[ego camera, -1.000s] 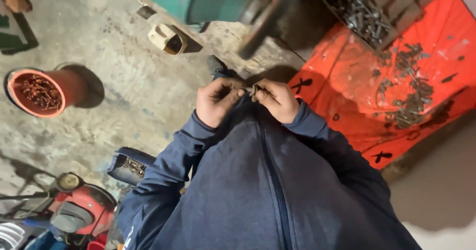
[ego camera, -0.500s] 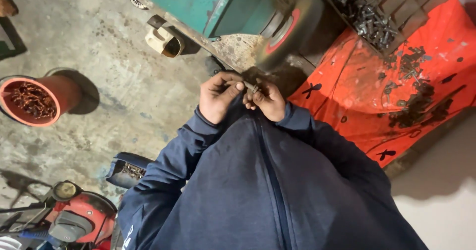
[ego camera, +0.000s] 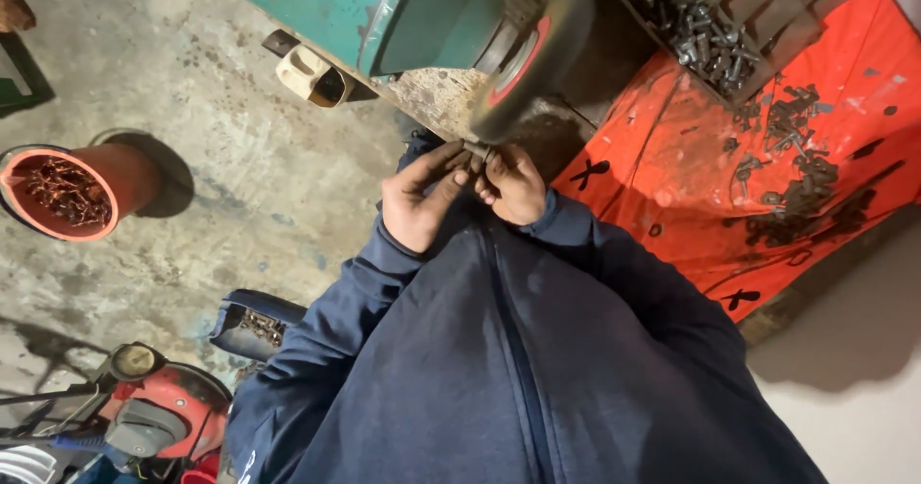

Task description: The person uses a bench grinder to sharpen or smooth small metal parts. They hold the parts with both hands and press them against the spinning grinding wheel, generating sparks. The person repeatedly picks up parts from a red surface and grinds them before placing them back down.

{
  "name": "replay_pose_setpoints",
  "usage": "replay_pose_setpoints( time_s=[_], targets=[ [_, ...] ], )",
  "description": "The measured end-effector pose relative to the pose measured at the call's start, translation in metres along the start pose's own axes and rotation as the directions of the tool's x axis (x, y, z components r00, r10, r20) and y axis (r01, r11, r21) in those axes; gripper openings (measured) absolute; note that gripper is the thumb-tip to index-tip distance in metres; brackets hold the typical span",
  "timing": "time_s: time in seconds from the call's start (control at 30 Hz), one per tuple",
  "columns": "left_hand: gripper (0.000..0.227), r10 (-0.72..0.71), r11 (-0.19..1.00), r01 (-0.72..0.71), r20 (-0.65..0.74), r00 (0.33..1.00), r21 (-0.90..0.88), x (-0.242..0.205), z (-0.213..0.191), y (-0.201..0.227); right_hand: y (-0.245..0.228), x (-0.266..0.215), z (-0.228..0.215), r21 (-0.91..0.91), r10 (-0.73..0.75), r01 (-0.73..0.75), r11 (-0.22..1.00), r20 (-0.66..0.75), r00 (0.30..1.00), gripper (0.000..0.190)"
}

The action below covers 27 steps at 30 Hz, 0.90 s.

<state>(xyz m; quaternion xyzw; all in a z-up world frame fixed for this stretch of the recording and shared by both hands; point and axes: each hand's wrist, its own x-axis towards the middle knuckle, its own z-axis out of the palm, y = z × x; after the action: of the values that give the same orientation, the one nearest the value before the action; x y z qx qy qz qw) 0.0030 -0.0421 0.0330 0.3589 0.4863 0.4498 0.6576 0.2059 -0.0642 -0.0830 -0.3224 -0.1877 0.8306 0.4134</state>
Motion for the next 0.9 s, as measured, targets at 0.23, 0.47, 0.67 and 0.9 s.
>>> replay_pose_setpoints(
  time_s=[0.23, 0.47, 0.67, 0.9],
  targets=[
    [0.039, 0.068, 0.987, -0.069, 0.011, 0.998, 0.148, 0.003, 0.003, 0.001, 0.011, 0.007, -0.002, 0.112, 0.077, -0.054, 0.992, -0.208, 0.975, 0.022],
    [0.041, 0.044, 0.996, -0.039, 0.053, 0.998, -0.080, 0.006, 0.003, -0.008, 0.023, 0.012, -0.001, 0.224, 0.107, -0.057, 0.973, -0.219, 0.970, 0.018],
    [0.041, 0.084, 0.994, -0.080, 0.053, 0.995, -0.074, 0.009, 0.003, -0.012, 0.022, 0.011, -0.009, 0.228, 0.111, -0.078, 0.971, -0.138, 0.984, 0.020],
    [0.041, -0.017, 0.934, 0.065, 0.138, 0.990, -0.350, 0.007, 0.012, -0.007, 0.001, -0.001, -0.005, 0.209, 0.200, -0.167, 0.964, -0.145, 0.969, 0.028]
  ],
)
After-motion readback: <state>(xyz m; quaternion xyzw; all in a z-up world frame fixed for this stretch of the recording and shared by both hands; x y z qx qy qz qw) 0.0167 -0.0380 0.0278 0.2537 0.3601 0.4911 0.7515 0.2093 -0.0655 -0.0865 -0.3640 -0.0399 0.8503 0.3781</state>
